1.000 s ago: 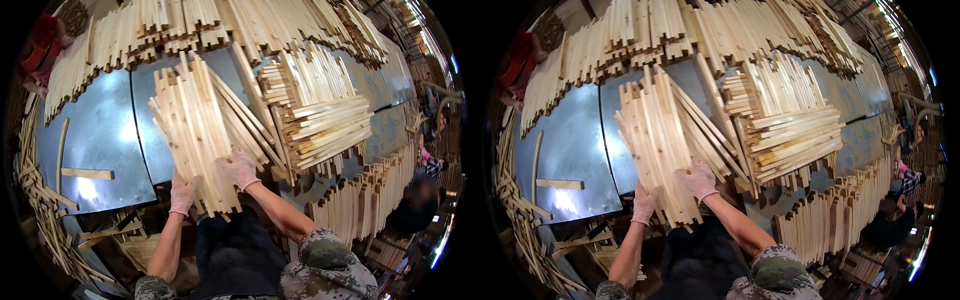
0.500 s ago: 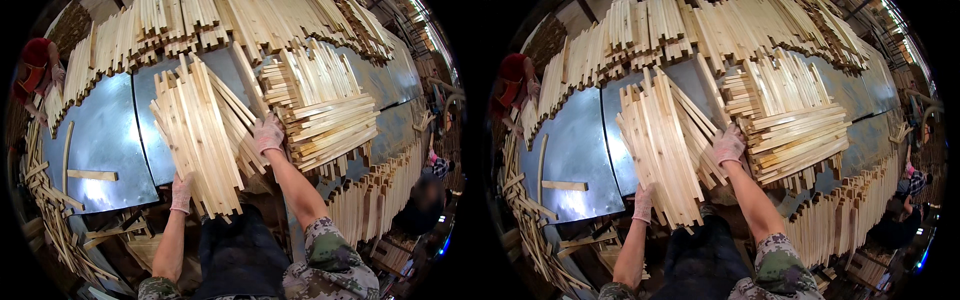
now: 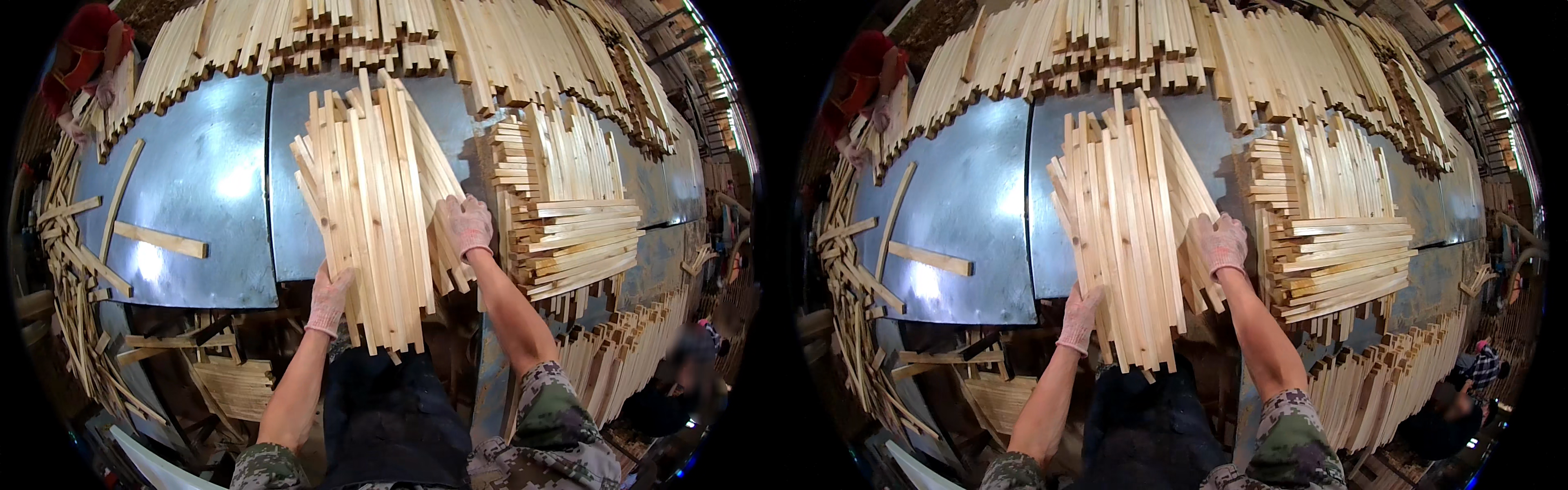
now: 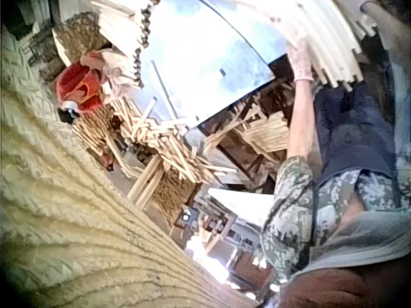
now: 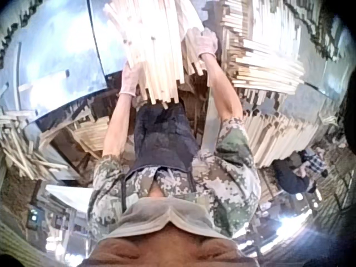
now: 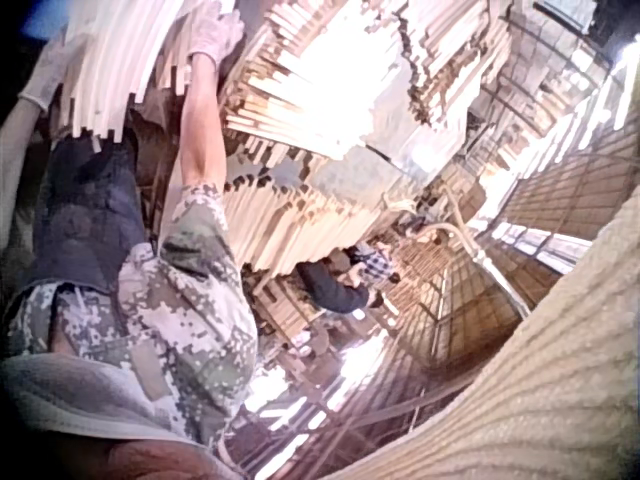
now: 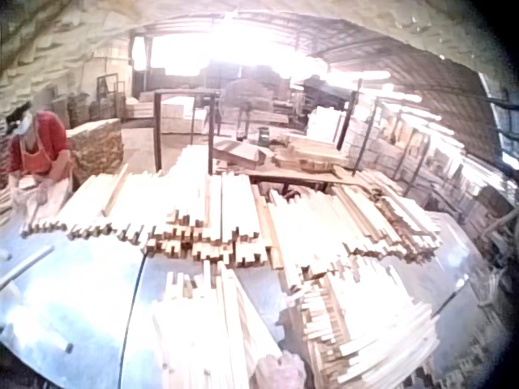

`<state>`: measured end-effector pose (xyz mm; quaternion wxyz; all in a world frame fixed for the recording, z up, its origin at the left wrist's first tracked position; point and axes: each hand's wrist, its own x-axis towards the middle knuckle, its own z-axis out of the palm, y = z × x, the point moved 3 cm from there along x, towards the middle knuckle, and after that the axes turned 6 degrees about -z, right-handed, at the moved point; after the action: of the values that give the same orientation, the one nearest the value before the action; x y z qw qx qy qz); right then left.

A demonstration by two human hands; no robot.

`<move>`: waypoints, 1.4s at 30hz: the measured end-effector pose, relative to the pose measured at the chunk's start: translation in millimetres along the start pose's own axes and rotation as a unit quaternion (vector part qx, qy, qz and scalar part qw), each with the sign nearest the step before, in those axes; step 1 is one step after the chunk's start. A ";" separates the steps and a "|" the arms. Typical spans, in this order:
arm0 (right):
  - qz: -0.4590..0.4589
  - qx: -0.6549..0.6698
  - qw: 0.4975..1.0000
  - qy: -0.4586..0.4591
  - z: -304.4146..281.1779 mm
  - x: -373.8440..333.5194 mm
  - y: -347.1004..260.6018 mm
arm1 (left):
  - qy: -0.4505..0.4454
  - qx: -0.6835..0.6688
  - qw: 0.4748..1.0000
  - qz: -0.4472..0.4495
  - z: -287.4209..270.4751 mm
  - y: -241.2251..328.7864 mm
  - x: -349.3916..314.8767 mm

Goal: The person organizes wood slats on a table, moves bundles of the slats, and feeds them into an industrial wood processing machine.

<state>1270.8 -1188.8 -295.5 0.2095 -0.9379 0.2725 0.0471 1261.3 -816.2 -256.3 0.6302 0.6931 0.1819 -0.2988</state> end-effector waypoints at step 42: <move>0.220 0.405 0.865 -0.198 33.7 -146.1 8.3 | 0.017 -0.101 0.958 -0.269 -124.4 -36.8 14.1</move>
<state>1143.6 -1109.3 -299.6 0.6045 -0.6571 0.4201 0.1622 1271.8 -690.7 -290.1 0.5903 0.5564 0.4015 -0.4252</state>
